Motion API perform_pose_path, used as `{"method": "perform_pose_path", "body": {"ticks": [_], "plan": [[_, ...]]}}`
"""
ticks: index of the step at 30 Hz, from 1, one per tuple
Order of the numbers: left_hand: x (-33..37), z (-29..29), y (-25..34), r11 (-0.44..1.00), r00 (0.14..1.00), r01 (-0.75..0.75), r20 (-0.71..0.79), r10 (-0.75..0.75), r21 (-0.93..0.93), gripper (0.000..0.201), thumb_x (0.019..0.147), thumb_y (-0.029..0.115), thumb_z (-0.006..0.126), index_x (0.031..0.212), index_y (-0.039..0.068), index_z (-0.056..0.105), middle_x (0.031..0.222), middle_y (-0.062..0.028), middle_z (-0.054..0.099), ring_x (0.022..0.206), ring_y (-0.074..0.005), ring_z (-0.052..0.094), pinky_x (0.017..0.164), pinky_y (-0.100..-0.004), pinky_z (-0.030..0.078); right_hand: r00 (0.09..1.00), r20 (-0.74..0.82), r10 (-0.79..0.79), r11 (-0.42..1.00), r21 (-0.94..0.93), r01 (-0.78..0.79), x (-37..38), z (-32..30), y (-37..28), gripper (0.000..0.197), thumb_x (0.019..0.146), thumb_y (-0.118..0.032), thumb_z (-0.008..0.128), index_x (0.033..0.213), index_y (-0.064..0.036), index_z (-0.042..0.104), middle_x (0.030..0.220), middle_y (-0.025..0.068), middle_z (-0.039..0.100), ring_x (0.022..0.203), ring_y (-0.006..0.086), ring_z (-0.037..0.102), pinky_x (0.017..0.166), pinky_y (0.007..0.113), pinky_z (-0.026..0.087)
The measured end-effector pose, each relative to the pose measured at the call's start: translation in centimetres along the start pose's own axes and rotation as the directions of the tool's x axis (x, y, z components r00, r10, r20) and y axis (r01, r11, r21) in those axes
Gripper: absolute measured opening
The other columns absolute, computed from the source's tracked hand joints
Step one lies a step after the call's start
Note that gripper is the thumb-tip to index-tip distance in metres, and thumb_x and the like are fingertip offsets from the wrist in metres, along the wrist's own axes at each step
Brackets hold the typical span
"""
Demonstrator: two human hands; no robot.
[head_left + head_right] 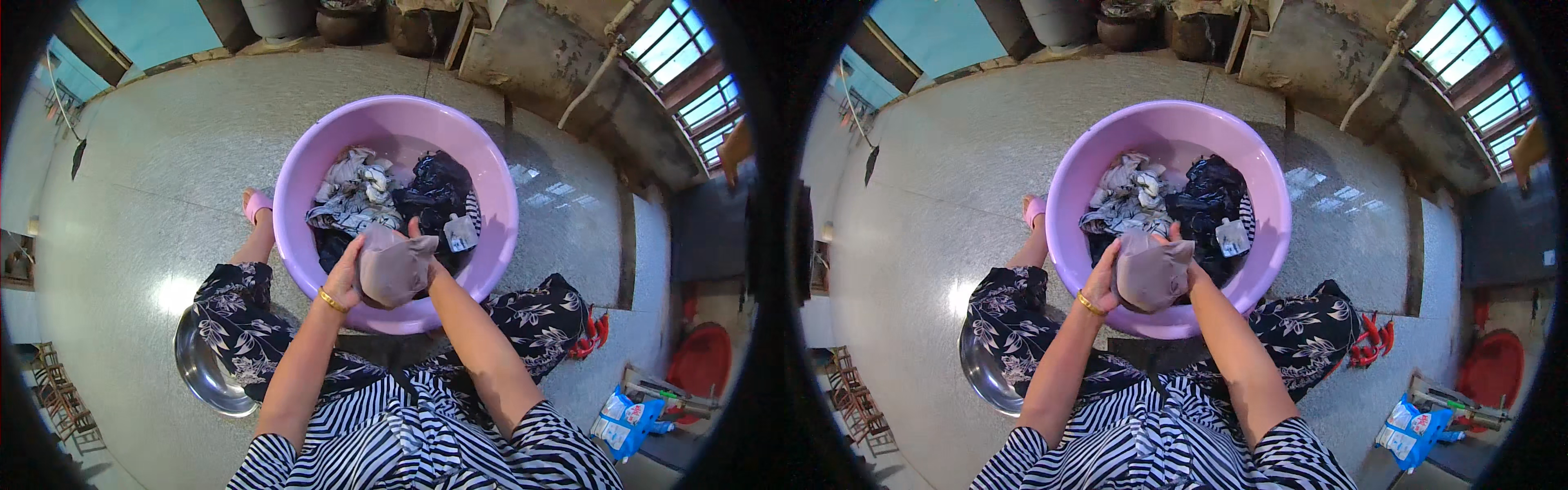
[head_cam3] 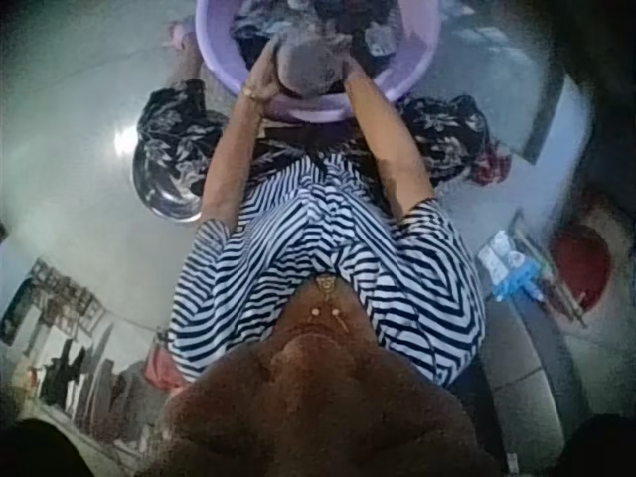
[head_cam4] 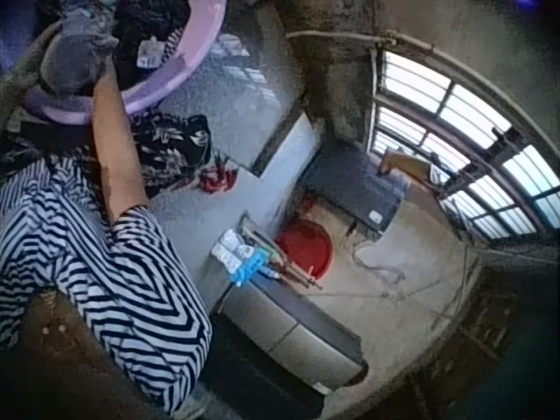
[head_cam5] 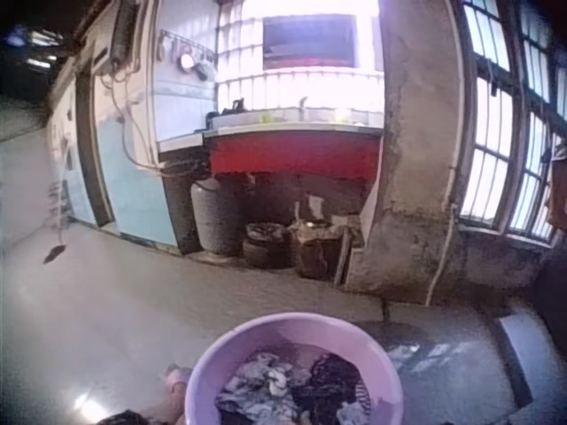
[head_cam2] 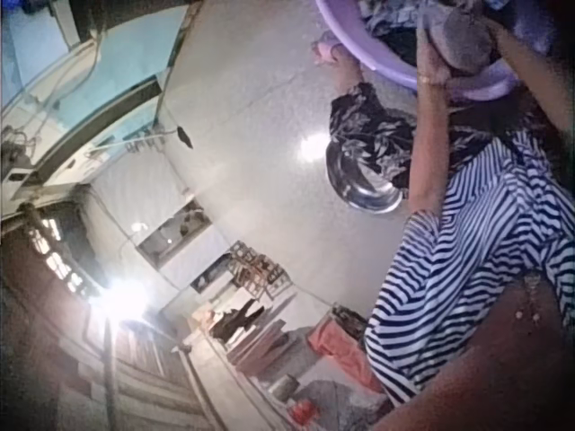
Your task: Washing clothes by hand in a plastic basin.
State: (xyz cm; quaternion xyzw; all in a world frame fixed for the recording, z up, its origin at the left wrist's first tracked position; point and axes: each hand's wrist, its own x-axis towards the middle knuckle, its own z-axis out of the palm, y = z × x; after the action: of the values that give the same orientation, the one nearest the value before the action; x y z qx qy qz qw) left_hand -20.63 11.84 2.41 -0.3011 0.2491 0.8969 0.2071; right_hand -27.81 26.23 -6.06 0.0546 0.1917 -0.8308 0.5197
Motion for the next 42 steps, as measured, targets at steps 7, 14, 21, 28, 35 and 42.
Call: {"method": "perform_pose_path", "body": {"ticks": [7,14,21,28,35,42], "plan": [[1.9,-5.8,0.3,0.97,0.986,-0.151,-0.094,0.135,-0.189,0.042,0.083,0.038,0.048,0.114,0.009,0.051,0.116,-0.0095,0.052,0.104,-0.0256,0.051,0.092,-0.042,0.037,0.896,-0.228,-0.381,0.67,-0.736,0.098,0.6,4.3,0.1,0.027,0.073,-0.008,0.049,0.1,-0.0064,0.052,0.092,0.0066,0.056,0.082,0.0178,0.055,0.072,0.027,0.044],[3.6,-9.2,1.2,0.933,0.958,-0.27,0.032,0.286,-0.239,0.034,0.086,0.036,0.04,0.101,0.009,0.054,0.095,-0.0111,0.057,0.086,-0.026,0.056,0.073,-0.0398,0.048,0.529,0.621,-0.579,-0.577,-0.77,0.272,0.2,12.9,7.2,0.014,0.07,-0.009,0.054,0.084,-0.0073,0.054,0.072,0.0149,0.051,0.061,0.029,0.054,0.056,0.038,0.044],[3.4,-2.5,0.7,0.937,0.939,-0.343,-0.032,0.341,-0.069,0.025,0.084,0.025,0.047,0.099,0.006,0.053,0.088,-0.0066,0.056,0.079,-0.0182,0.056,0.075,-0.0301,0.047,0.735,0.182,-0.653,-0.414,-0.899,-0.145,3.9,5.1,2.2,0.019,0.072,-0.025,0.057,0.078,-0.0071,0.056,0.071,0.0161,0.058,0.065,0.0327,0.057,0.057,0.039,0.046],[5.9,-4.9,1.6,0.884,0.868,-0.468,0.185,0.462,-0.012,0.021,0.087,0.018,0.042,0.101,0.006,0.052,0.088,-0.0052,0.056,0.077,-0.0194,0.055,0.073,-0.0315,0.045,0.595,0.259,-0.761,-0.282,-0.958,0.056,1.4,9.5,5.2,0.012,0.073,-0.019,0.052,0.075,-0.0072,0.054,0.069,0.015,0.055,0.064,0.0353,0.054,0.056,0.043,0.043],[3.8,-2.4,-0.2,0.947,0.947,-0.321,-0.032,0.32,-0.004,0.023,0.087,0.02,0.041,0.103,0.007,0.051,0.094,-0.0069,0.056,0.088,-0.019,0.054,0.078,-0.033,0.045,0.693,0.225,-0.685,-0.374,-0.925,-0.07,3.3,6.1,2.0,0.01,0.072,-0.017,0.054,0.078,-0.0088,0.056,0.071,0.0137,0.053,0.067,0.0324,0.055,0.059,0.042,0.044],[3.0,-2.1,2.2,0.842,0.813,-0.503,-0.224,0.537,0.194,0.03,0.089,0.028,0.041,0.106,0.005,0.051,0.099,-0.006,0.056,0.089,-0.0165,0.053,0.079,-0.0306,0.044,0.687,-0.253,-0.681,0.122,-0.965,-0.233,2.6,2.3,-1.5,0.031,0.077,-0.035,0.055,0.1,-0.014,0.057,0.111,0.0065,0.051,0.106,0.023,0.044,0.076,0.04,0.04]]}}
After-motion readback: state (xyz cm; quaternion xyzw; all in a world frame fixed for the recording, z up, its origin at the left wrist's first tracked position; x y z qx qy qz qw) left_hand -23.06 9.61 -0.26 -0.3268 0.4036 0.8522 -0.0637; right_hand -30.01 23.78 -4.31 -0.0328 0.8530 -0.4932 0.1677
